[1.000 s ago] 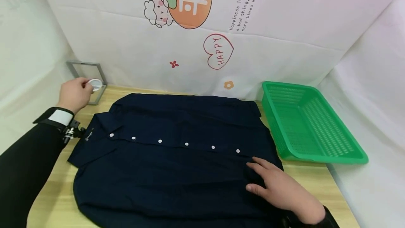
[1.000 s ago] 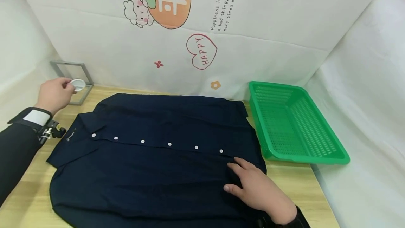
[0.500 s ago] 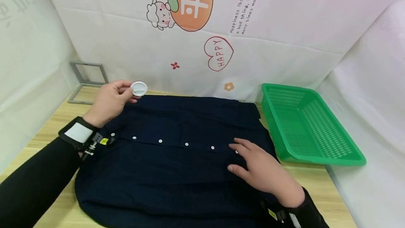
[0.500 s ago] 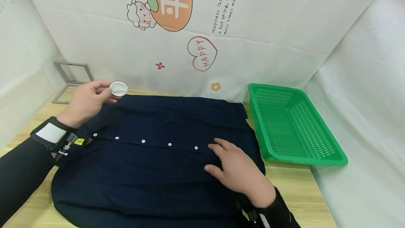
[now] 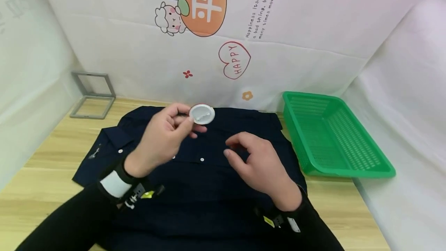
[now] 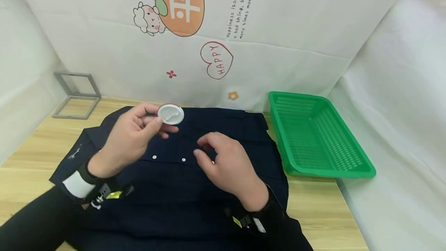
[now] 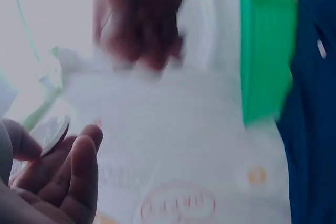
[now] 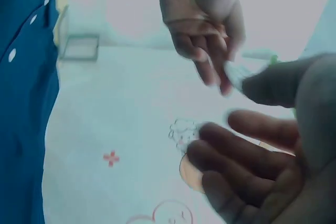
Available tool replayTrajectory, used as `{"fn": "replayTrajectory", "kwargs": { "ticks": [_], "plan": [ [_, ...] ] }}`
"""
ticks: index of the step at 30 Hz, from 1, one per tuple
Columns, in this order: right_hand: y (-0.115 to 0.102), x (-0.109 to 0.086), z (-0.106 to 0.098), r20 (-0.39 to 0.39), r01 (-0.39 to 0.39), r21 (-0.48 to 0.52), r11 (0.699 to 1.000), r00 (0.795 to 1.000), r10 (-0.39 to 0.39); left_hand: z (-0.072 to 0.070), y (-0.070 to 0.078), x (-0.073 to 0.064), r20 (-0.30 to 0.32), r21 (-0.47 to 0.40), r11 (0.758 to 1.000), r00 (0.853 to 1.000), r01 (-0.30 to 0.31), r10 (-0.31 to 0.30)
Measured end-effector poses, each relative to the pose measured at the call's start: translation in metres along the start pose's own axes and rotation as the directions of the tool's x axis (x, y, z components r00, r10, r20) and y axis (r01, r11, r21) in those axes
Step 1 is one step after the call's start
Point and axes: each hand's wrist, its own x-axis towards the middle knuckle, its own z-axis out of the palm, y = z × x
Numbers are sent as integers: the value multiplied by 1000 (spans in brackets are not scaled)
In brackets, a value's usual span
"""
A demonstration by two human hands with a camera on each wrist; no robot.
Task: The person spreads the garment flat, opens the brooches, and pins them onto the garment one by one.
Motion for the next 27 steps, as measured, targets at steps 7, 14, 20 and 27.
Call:
{"fn": "replayTrajectory", "kwargs": {
  "ticks": [7, 14, 20, 27],
  "plan": [
    [-15, 17, 5, -234, 56, 336, 940, 972, 26, 39, 18, -17, -5, -127, 992, 1000, -10, 10],
    [-21, 18, 8, -240, 56, 609, 791, 964, 117, 51, 26, -26, 10, -88, 995, 999, -45, 46],
    [-24, 16, 12, -194, 52, 727, 684, 972, 133, 61, 25, -30, 21, -61, 998, 999, -25, 27],
    [-28, 11, 10, -152, 27, 835, 550, 971, 183, 58, 25, -34, 15, -34, 993, 993, -115, 116]
  ]
}}
